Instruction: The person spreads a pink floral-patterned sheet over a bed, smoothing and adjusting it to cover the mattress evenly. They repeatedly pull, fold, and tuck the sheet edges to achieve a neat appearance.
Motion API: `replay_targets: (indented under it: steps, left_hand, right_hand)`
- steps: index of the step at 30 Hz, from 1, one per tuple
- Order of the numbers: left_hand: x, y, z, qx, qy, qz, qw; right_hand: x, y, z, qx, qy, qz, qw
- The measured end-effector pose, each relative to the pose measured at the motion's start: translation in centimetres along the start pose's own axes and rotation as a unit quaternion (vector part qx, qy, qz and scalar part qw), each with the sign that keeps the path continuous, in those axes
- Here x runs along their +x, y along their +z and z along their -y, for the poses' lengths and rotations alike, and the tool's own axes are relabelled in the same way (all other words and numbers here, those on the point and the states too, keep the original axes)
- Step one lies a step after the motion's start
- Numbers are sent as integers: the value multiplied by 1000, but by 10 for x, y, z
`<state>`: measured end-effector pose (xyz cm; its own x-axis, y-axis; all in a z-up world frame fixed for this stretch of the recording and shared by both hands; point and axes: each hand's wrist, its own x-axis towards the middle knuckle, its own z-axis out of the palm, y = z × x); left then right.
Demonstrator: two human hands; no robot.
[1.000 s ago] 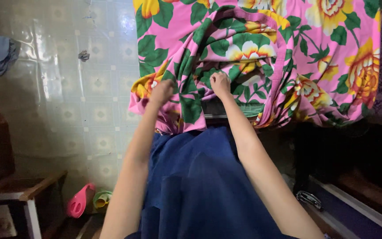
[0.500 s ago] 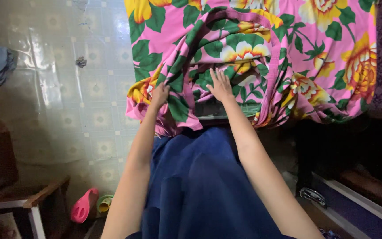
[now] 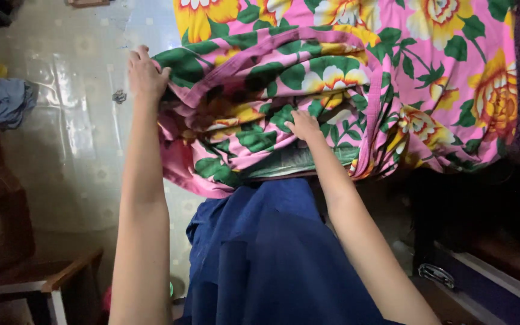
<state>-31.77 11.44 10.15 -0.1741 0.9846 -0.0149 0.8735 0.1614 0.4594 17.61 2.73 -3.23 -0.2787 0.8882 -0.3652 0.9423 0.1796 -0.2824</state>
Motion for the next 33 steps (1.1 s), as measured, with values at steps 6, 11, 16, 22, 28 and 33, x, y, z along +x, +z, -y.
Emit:
replay_targets:
  steps: [6,11,16,22,28,33]
  left_hand:
    - [2,97,38,93,60,3,994]
    - [2,162,41,99,81,107,986]
    - [20,180,30,101,66,133,984]
    - [43,196,10,110,11,181,977]
    - [51,217,24,137,7,187,973]
    - [48,193,36,111,96,138,979]
  right_hand:
    - [21,-28,-5,-51,0,43,998]
    - [67,-68,-13,13,-6,-81,997]
    - [114,-115,-12,22,-97,-189,977]
    - [189,-102,-41,10,-91,-209,974]
    - [217,-116,-35,4,-91,-209,974]
    - [231,-110,-46,-16,-70,-173,982]
